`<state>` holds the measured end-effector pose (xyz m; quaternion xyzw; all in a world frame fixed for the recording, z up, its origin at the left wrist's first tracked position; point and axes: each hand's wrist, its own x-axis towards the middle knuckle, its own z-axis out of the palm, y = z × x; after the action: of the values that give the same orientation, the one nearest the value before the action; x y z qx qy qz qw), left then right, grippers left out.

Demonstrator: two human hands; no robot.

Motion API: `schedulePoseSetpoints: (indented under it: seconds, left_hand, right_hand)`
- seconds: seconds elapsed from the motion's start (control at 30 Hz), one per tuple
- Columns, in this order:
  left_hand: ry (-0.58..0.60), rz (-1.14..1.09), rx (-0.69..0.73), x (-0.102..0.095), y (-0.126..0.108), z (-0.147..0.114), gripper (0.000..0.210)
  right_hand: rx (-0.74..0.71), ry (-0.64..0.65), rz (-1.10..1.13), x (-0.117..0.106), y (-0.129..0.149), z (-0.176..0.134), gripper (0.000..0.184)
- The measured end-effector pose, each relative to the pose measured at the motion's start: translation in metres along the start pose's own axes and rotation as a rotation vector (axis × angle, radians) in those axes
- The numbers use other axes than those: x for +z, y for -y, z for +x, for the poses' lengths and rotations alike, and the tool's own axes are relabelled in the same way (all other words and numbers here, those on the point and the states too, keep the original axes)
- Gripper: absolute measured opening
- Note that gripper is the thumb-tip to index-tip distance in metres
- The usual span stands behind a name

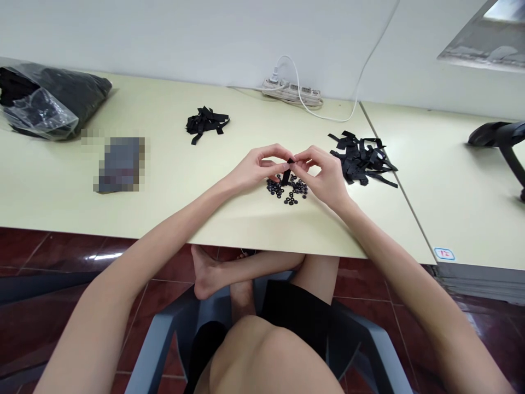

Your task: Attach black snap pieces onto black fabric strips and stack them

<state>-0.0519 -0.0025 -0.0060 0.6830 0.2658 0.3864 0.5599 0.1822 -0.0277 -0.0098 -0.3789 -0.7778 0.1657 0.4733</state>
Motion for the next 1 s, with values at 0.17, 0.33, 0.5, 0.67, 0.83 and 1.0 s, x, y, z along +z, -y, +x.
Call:
schedulePoseSetpoints:
  seconds: [0.17,0.33,0.5,0.67,0.83,1.0]
  left_hand:
    - [-0.041,0.037,0.025,-0.0009,0.002,0.0014,0.04]
    - [-0.046,0.105,0.038,0.0006,-0.003,-0.0001,0.046]
    - [-0.053,0.143,0.046,0.0,-0.003,-0.001,0.042]
    - [-0.06,0.147,0.047,-0.0011,-0.0016,-0.0007,0.042]
    - [-0.076,0.147,0.054,-0.0016,-0.0008,-0.0003,0.038]
    - [-0.083,0.152,0.058,-0.002,-0.0004,0.0001,0.034]
  right_hand:
    - [-0.01,-0.042,0.036,0.0006,0.0002,0.0001,0.01]
    - [0.015,-0.034,0.027,0.0001,0.0017,0.0002,0.02]
    - [0.061,-0.008,0.014,-0.001,0.0028,0.0003,0.028]
    - [0.066,0.012,0.027,-0.0009,0.0024,0.0007,0.027]
    - [0.059,0.012,0.039,-0.0008,0.0026,0.0008,0.017]
    - [0.066,0.0,0.043,-0.0005,0.003,0.0007,0.014]
